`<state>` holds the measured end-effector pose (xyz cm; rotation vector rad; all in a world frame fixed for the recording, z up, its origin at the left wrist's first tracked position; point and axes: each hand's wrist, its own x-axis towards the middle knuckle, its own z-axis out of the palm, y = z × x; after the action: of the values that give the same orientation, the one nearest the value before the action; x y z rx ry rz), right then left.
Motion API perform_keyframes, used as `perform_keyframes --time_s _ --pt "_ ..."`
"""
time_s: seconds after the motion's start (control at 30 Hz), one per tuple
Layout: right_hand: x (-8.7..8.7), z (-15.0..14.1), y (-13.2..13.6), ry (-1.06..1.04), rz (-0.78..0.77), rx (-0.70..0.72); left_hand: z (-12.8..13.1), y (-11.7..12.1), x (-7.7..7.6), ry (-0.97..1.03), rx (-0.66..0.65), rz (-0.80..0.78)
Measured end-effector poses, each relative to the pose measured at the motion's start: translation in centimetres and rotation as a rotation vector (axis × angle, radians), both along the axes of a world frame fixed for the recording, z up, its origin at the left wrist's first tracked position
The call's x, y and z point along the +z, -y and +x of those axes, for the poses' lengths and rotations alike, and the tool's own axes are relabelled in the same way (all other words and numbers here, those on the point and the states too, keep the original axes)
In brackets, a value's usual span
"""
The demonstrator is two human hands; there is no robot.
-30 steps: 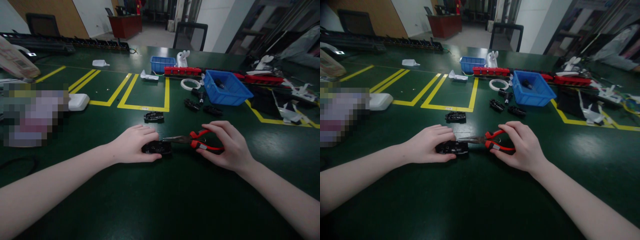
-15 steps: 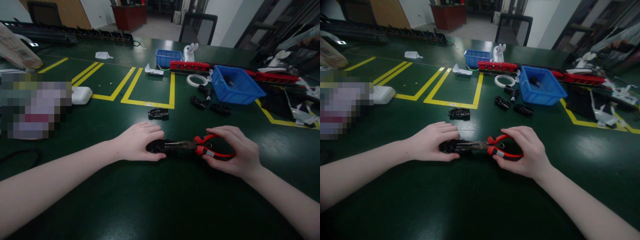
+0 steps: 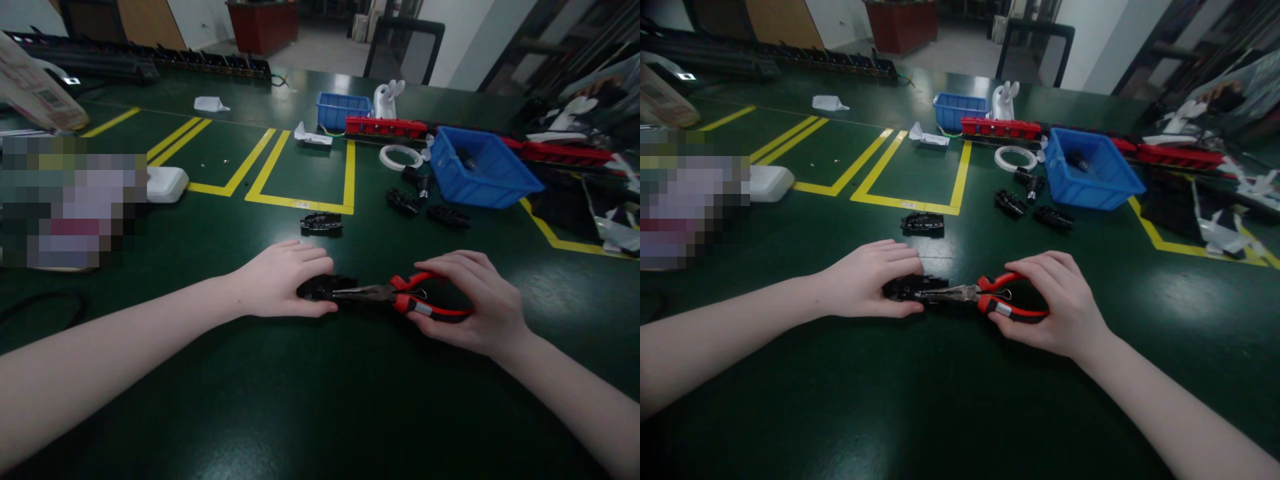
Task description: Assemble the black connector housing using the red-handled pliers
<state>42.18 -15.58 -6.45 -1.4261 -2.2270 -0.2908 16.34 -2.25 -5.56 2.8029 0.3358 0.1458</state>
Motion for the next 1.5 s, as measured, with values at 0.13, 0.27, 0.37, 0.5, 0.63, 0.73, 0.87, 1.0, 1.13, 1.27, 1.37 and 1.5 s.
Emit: perform_keyframes --time_s 0.13,0.27,0.37,0.5,0.63,0.73,0.87,1.0,1.13,1.27,1.37,1.5 --pt "-0.07 0.07 0.04 -0.005 -0.017 -0.001 0.01 -0.03 -0.1 0.013 0.006 -0.012" --pt "-0.15 0.18 0.0 -0.007 -0.024 0.003 0.0 0.03 -0.08 0.022 0.005 -0.008" --pt "-0.09 0.11 -0.08 -0.038 -0.019 -0.004 -0.06 0.02 -0.03 0.021 0.011 -0.011" --pt "-0.01 -0.05 -0.2 -0.079 -0.013 -0.026 -0.13 -0.02 -0.01 0.022 0.015 -0.018" --pt "-0.08 -0.05 -0.25 -0.091 -0.027 -0.016 -0.07 0.01 -0.03 0.025 0.013 -0.025" --pt "-0.1 0.04 -0.17 -0.09 -0.032 -0.016 -0.07 0.04 -0.06 0.027 0.014 -0.029" --pt "0.03 0.11 -0.11 -0.079 -0.048 -0.011 -0.14 0.0 -0.11 0.026 0.012 -0.026" --pt "0.2 0.02 -0.24 -0.06 -0.05 -0.007 -0.11 -0.01 -0.12 0.025 0.012 -0.017" --pt "0.14 0.08 -0.3 -0.006 -0.057 0.003 -0.03 0.01 -0.14 0.03 0.005 0.002" --pt "-0.01 0.18 -0.19 0.053 -0.053 0.017 -0.1 -0.03 -0.27 0.031 -0.003 0.033" --pt "0.05 0.09 -0.11 0.07 -0.045 0.028 -0.18 -0.05 -0.39 0.032 -0.008 0.046" --pt "0.21 0.19 -0.2 0.079 -0.043 0.029 -0.16 0.02 -0.43 0.027 -0.015 0.068"
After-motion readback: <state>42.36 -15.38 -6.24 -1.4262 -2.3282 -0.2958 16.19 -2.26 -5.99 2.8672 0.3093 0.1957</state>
